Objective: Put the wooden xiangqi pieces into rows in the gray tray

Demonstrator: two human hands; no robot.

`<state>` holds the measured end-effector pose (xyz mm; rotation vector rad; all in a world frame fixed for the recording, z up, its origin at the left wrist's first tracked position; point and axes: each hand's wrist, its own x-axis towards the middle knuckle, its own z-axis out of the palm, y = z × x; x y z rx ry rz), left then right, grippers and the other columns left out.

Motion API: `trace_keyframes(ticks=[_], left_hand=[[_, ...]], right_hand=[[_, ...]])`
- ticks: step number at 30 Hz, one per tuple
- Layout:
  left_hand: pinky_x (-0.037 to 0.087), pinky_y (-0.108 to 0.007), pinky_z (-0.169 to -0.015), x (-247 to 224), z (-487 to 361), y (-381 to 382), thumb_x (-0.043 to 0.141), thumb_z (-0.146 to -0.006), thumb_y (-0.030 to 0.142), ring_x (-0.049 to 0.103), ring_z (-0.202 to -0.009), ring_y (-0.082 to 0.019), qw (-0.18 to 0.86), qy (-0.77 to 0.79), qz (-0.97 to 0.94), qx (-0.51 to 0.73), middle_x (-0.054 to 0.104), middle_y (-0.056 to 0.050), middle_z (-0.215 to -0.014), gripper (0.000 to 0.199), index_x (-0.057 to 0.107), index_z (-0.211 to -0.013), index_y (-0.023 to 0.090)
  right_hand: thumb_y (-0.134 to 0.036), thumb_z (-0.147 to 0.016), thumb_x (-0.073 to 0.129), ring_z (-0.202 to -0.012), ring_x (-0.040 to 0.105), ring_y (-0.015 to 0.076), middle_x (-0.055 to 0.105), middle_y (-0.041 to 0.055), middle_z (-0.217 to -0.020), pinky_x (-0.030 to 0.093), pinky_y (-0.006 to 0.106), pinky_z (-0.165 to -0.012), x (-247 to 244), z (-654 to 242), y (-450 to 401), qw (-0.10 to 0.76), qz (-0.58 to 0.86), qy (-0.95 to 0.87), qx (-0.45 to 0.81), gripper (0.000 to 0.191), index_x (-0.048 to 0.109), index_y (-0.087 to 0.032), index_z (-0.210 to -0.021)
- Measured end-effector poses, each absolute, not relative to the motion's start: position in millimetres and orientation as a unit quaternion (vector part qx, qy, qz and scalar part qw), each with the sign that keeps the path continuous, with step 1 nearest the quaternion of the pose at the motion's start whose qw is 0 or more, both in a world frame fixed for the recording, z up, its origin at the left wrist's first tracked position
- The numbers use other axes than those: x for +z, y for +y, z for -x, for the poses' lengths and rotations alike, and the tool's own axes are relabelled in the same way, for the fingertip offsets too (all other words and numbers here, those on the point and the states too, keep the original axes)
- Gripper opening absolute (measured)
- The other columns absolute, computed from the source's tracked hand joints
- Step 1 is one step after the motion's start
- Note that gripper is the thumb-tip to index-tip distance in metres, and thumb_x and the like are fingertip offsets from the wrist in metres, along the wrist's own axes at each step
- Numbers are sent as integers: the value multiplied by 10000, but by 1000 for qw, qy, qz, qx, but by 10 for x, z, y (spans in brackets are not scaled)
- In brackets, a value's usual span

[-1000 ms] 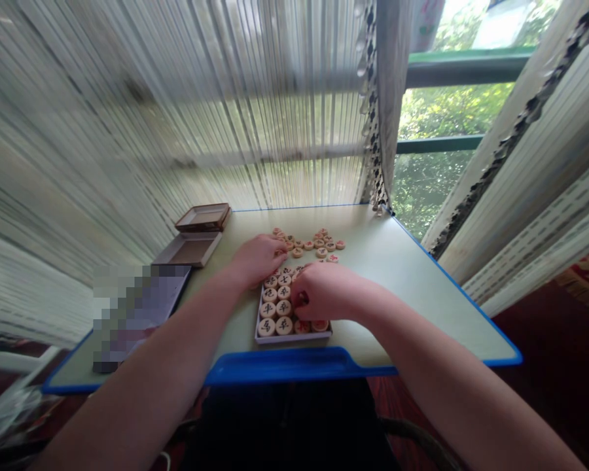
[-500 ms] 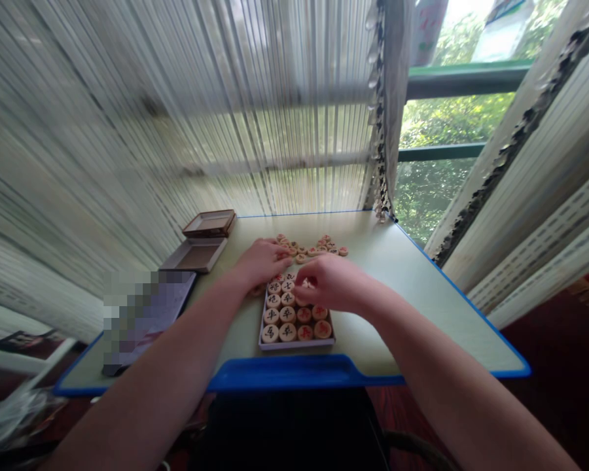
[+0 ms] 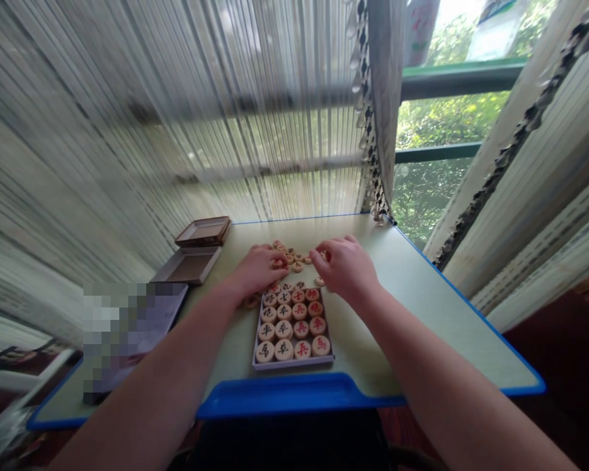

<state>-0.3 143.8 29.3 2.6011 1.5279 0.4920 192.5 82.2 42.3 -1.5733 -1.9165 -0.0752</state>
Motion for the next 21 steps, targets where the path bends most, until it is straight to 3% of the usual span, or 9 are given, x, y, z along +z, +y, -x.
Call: trace_keyframes(ticks=[5, 11, 17, 21], left_hand=[[455, -332, -791, 314, -35, 1424, 595, -708, 231, 576, -843, -199, 152, 504, -824, 212, 650, -36, -829, 124, 642, -815, 187], [492, -273, -683, 345, -150, 1341, 565, -759, 165, 609, -781, -145, 431, 451, -691, 366, 636, -68, -862, 97, 580, -845, 122], [491, -264, -625, 376, -200, 1259, 626, -741, 148, 612, -710, -126, 542, 413, -629, 375, 628, -83, -899, 398, 479, -1111, 135], [490, -275, -680, 395, -187, 1242, 655, -729, 165, 607, -727, -117, 567, 399, -612, 381, 649, -89, -897, 436, 494, -1133, 130]], right_hand=[[-379, -831, 454, -758, 514, 214, 661, 52, -721, 380, 307, -605, 396, -1898, 813, 302, 595, -745, -10, 304, 685, -205, -739], [-326, -790, 540, -763, 539, 199, 649, 38, -731, 421, 306, -649, 292, -1825, 824, 320, 556, -767, -4, 251, 654, -216, -985], [-282, -805, 541, -776, 553, 196, 654, 47, -746, 438, 303, -658, 281, -1789, 802, 342, 525, -779, -5, 224, 635, -217, -999], [-309, -788, 565, -730, 550, 191, 620, 32, -665, 432, 292, -629, 282, -1800, 810, 362, 536, -763, -7, 195, 631, -201, -938]])
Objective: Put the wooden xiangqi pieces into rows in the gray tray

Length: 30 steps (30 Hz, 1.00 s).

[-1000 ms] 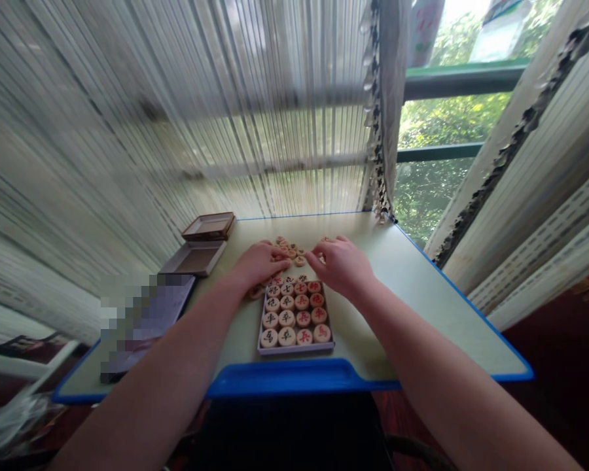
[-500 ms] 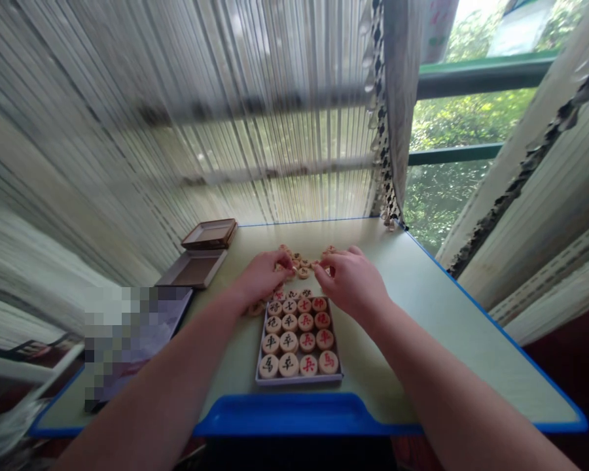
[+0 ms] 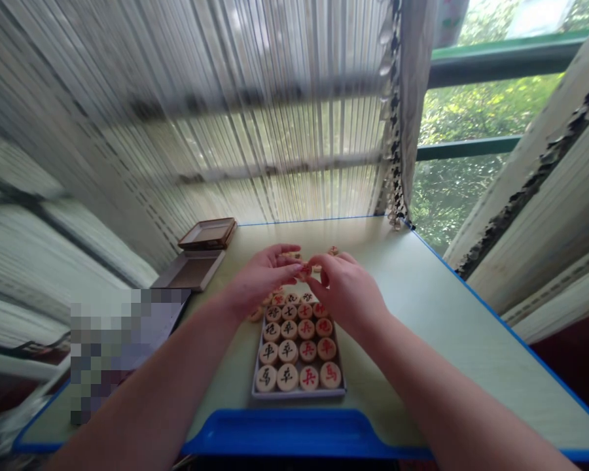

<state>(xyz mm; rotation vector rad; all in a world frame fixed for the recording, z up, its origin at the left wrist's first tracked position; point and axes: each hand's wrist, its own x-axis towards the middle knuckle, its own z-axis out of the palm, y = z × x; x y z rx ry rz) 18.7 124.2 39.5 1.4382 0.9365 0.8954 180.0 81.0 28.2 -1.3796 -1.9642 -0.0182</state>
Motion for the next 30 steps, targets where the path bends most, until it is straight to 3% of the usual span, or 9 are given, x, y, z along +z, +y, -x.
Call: trace_keyframes(ticks=[6, 9, 11, 20, 25, 30], left_hand=[[487, -268, -678, 448, -178, 1214, 674, -701, 203, 593, -746, -128, 519, 439, -625, 384, 663, -98, -892, 258, 643, -935, 99], [478, -260, -655, 468, -155, 1213, 668, -694, 219, 579, -716, -125, 490, 440, -660, 362, 670, -82, -842, 205, 688, -869, 113], [473, -256, -645, 474, -142, 1216, 666, -690, 224, 578, -715, -129, 491, 429, -671, 353, 675, -78, -815, 209, 695, -868, 118], [445, -246, -601, 497, -149, 1139, 644, -672, 181, 550, -628, -103, 473, 462, -668, 343, 656, -49, -723, 167, 674, -824, 118], [436, -234, -587, 635, -111, 998, 642, -661, 139, 522, -569, -77, 495, 445, -665, 339, 616, -24, -628, 102, 657, -753, 99], [444, -230, -606, 722, -112, 766, 644, -644, 115, 560, -603, -84, 502, 373, -710, 324, 640, -33, -675, 122, 658, -764, 95]], right_hand=[[-377, -748, 602, -665, 544, 177, 590, 22, -634, 411, 271, -575, 276, -1805, 822, 365, 543, -756, -3, 265, 612, -190, -936], [-351, -777, 573, -636, 545, 155, 606, 13, -641, 411, 261, -581, 292, -1790, 801, 368, 529, -764, 42, 204, 643, -216, -913], [-334, -786, 561, -602, 537, 138, 612, 11, -643, 413, 258, -580, 304, -1783, 789, 378, 522, -761, 65, 169, 661, -217, -853], [-303, -727, 612, -549, 517, 111, 610, -3, -619, 420, 246, -560, 321, -1808, 804, 376, 495, -776, 109, 229, 676, -196, -918], [-326, -737, 591, -502, 496, 94, 587, -18, -570, 415, 231, -545, 271, -1745, 688, 422, 475, -761, 131, 258, 654, -170, -932], [-340, -722, 611, -532, 507, 101, 566, -19, -592, 411, 224, -540, 263, -1700, 346, 457, 482, -739, 111, 234, 618, -157, -867]])
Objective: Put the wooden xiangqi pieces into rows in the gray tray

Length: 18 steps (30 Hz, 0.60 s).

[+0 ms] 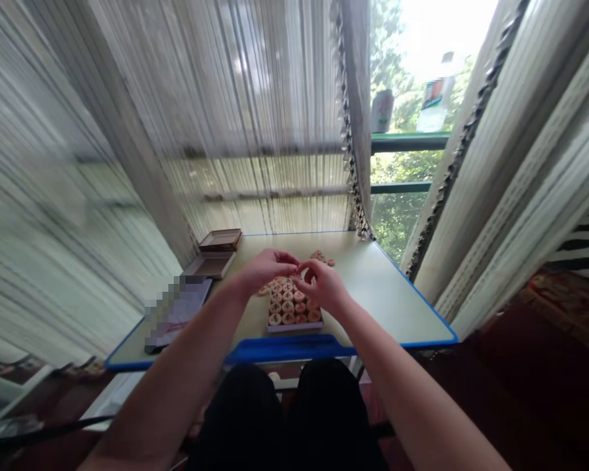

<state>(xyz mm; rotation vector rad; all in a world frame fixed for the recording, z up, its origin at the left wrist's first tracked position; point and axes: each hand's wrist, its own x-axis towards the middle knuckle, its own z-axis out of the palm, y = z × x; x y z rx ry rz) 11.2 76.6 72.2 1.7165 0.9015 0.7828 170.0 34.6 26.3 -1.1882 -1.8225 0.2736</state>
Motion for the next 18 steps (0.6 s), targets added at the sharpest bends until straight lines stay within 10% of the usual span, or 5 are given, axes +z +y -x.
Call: trace_keyframes(ticks=[18], left_hand=[[471, -244, -618, 560, -399, 227, 636, -682, 156, 574, -641, -112, 478, 368, -667, 438, 635, -53, -704, 128, 645, -786, 82]], right_hand=[[-368, -712, 616, -479, 455, 92, 520, -36, -537, 365, 214, -490, 247, -1861, -123, 492, 474, -722, 109, 272, 620, -157, -883]])
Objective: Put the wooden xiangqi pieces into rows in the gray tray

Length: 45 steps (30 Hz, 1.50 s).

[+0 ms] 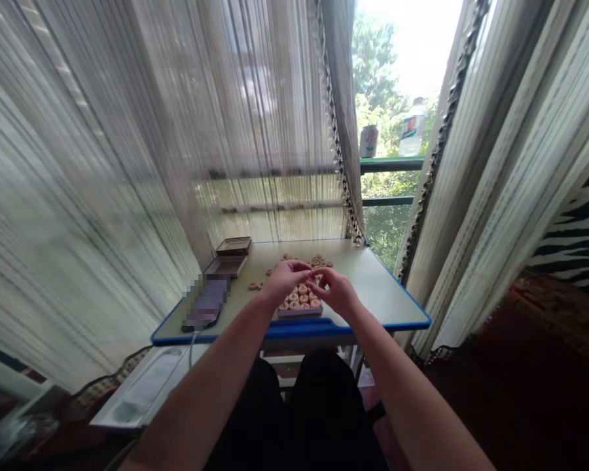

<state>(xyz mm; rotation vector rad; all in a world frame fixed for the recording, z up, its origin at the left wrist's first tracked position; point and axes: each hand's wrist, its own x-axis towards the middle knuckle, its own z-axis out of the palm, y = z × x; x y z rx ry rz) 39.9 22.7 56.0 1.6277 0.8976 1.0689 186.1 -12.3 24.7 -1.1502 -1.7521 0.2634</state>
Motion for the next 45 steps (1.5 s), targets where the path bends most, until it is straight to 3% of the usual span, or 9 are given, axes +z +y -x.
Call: trace_keyframes(ticks=[6, 10, 15, 18, 38, 45], left_hand=[[442, -237, -605, 506, -377, 221, 530, -771, 308, 577, -649, -129, 367, 368, -755, 401, 645, -45, -718, 232, 641, -806, 108], [430, -242, -637, 459, -263, 277, 412, -841, 395, 592, -668, -139, 248, 400, -765, 439, 666, -46, -733, 348, 638, -791, 137], [406, -245, -660, 242, 29, 413, 368, -878, 339, 596, -698, -149, 40, 526, -707, 471, 667, -61, -745, 326, 622, -780, 161], [401, -244, -667, 109, 147, 439, 392, -872, 308, 605, -731, -158, -2, 553, -711, 434, 676, -67, -776, 286, 626, -784, 170], [416, -275, -729, 48, 108, 367, 384, -875, 265, 582, -765, -169, -43, 571, -735, 363, 644, -70, -756, 274, 622, -784, 165], [412, -297, -841, 53, 126, 326, 521, -780, 230, 544, -863, -176, -14, 460, -787, 410, 650, -46, -787, 171, 681, -740, 185]], right_hand=[[-377, -675, 626, -453, 413, 82, 485, -54, -506, 323, 200, -440, 247, -1899, -91, 453, 474, -726, 210, 313, 599, -146, -885], [-327, -660, 632, -485, 439, 81, 532, -35, -545, 331, 199, -474, 289, -1872, -62, 345, 520, -756, 197, 247, 637, -151, -834], [-337, -643, 644, -491, 468, 91, 577, -13, -548, 312, 200, -463, 395, -1749, 50, 213, 551, -790, 165, 216, 692, -169, -771], [-317, -637, 643, -499, 518, 107, 616, 2, -544, 340, 198, -471, 415, -1688, 123, 178, 557, -791, 181, 200, 696, -167, -759], [-235, -617, 602, -520, 497, 91, 625, -16, -607, 328, 186, -468, 324, -1629, 162, 167, 569, -787, 168, 196, 699, -203, -785], [-255, -650, 594, -547, 507, 107, 626, -12, -618, 346, 200, -511, 375, -1562, 138, 179, 553, -805, 118, 227, 704, -238, -848]])
